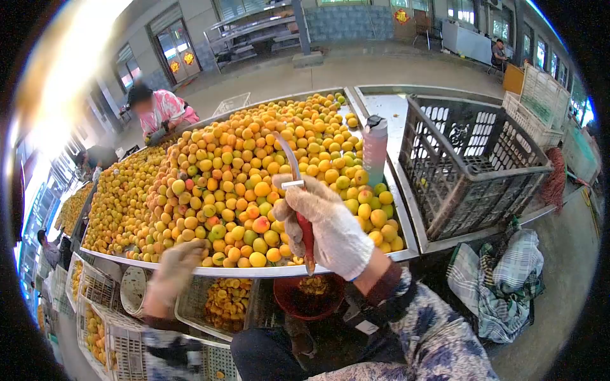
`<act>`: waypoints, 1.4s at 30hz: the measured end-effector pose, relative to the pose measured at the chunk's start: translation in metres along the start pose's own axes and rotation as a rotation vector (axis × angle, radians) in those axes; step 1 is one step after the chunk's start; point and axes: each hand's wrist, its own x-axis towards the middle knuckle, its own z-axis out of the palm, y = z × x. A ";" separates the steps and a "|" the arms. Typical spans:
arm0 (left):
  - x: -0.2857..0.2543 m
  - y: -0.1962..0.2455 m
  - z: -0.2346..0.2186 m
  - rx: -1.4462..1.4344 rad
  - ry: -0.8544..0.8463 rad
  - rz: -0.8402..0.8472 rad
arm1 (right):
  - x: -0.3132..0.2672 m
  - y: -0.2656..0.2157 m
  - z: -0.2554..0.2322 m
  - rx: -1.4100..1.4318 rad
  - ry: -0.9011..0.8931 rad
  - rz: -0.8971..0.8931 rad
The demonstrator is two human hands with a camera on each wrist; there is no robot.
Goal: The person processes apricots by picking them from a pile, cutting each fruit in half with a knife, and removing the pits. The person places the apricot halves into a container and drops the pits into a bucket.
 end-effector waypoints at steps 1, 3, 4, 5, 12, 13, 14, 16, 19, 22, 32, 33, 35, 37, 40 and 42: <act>0.010 -0.010 0.033 0.039 0.043 0.020 | 0.010 0.020 -0.017 0.044 0.029 0.018; 0.024 -0.013 0.087 0.115 0.147 0.075 | 0.022 0.052 -0.046 0.082 0.104 0.086; 0.030 -0.016 0.106 0.192 0.131 0.064 | 0.027 0.064 -0.058 0.113 0.165 0.141; 0.036 -0.019 0.121 0.271 0.116 0.055 | 0.031 0.074 -0.069 0.118 0.168 0.159; 0.075 -0.014 0.168 0.720 -0.071 0.077 | 0.059 0.085 -0.089 -0.027 0.216 0.066; 0.076 -0.011 0.172 0.772 -0.097 0.069 | 0.060 0.088 -0.092 0.018 0.248 0.079; 0.079 -0.015 0.177 0.810 -0.097 0.089 | 0.061 0.093 -0.098 -0.034 0.288 0.123; 0.085 -0.012 0.176 0.811 -0.140 0.080 | 0.061 0.099 -0.104 -0.091 0.337 0.172; 0.088 -0.011 0.176 0.826 -0.163 0.064 | 0.060 0.105 -0.102 -0.296 0.319 0.228; 0.089 -0.016 0.176 0.762 -0.109 0.098 | 0.057 0.109 -0.097 -0.225 0.343 0.337; 0.024 0.010 0.142 -1.018 0.112 -0.234 | 0.041 0.136 -0.075 -0.494 0.083 0.211; 0.019 0.009 0.141 -1.083 0.109 -0.240 | 0.037 0.135 -0.069 -0.479 0.065 0.169; 0.013 0.006 0.145 -1.129 0.119 -0.203 | 0.031 0.140 -0.065 -0.474 0.049 0.226; 0.011 -0.001 0.153 -1.093 0.121 -0.178 | 0.025 0.156 -0.071 -0.596 0.004 0.009; 0.015 -0.006 0.160 -1.134 0.052 -0.177 | 0.023 0.156 -0.074 -0.652 0.000 -0.019; 0.021 -0.002 0.160 -1.169 -0.022 -0.246 | 0.026 0.167 -0.082 -0.698 -0.008 -0.107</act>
